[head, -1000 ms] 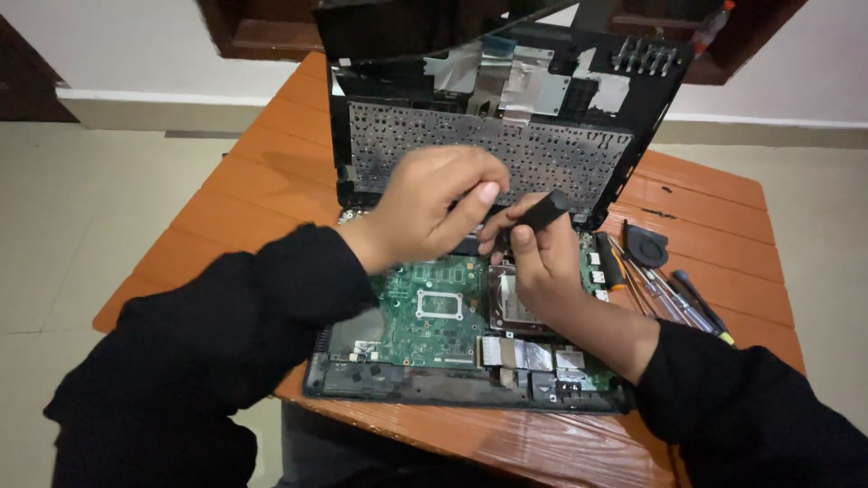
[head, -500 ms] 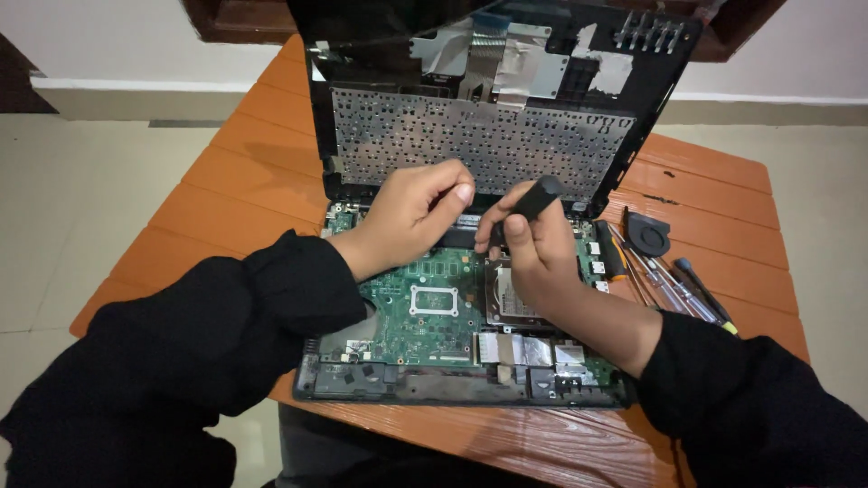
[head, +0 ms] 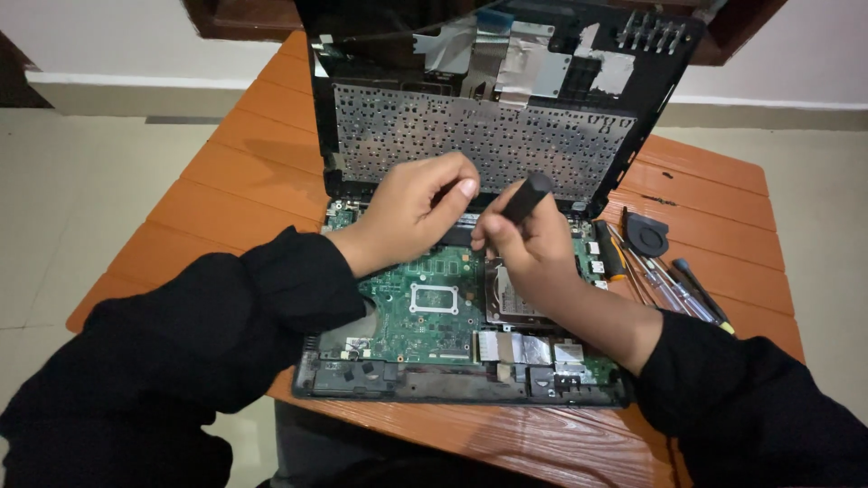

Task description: Disassembling a laptop by removing internal screws and components using a screwdriver

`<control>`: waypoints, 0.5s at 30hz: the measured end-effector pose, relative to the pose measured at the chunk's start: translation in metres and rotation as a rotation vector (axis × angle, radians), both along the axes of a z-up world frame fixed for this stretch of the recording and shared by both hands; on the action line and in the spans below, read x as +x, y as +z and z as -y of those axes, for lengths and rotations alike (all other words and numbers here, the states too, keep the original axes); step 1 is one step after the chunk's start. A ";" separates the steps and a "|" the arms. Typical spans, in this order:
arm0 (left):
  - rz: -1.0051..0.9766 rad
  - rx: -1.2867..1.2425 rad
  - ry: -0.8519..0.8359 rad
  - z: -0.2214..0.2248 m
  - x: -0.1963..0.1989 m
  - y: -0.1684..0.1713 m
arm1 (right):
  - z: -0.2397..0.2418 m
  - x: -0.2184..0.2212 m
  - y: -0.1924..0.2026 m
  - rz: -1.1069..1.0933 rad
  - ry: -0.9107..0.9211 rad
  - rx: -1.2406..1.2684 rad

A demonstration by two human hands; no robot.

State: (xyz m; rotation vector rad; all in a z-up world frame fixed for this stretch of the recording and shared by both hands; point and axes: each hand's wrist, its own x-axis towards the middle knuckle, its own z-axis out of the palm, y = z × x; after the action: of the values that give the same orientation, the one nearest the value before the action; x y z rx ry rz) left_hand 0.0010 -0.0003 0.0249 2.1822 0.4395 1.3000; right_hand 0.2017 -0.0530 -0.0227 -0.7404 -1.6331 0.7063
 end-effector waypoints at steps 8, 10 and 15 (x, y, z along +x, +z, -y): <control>-0.291 0.349 0.021 0.023 0.017 0.090 | 0.002 0.001 0.010 0.284 -0.199 -0.163; -0.327 0.389 0.035 0.028 0.020 0.098 | -0.014 0.020 -0.037 0.784 -0.439 0.271; -0.390 0.397 0.141 0.031 0.024 0.088 | -0.009 0.026 -0.039 0.930 -0.445 0.446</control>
State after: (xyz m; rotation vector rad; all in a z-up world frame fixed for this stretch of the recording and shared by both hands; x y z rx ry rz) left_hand 0.0253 -0.0315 0.1129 2.8030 0.5276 1.1002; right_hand 0.2276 -0.0439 -0.0619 -1.1273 -2.2170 -0.4017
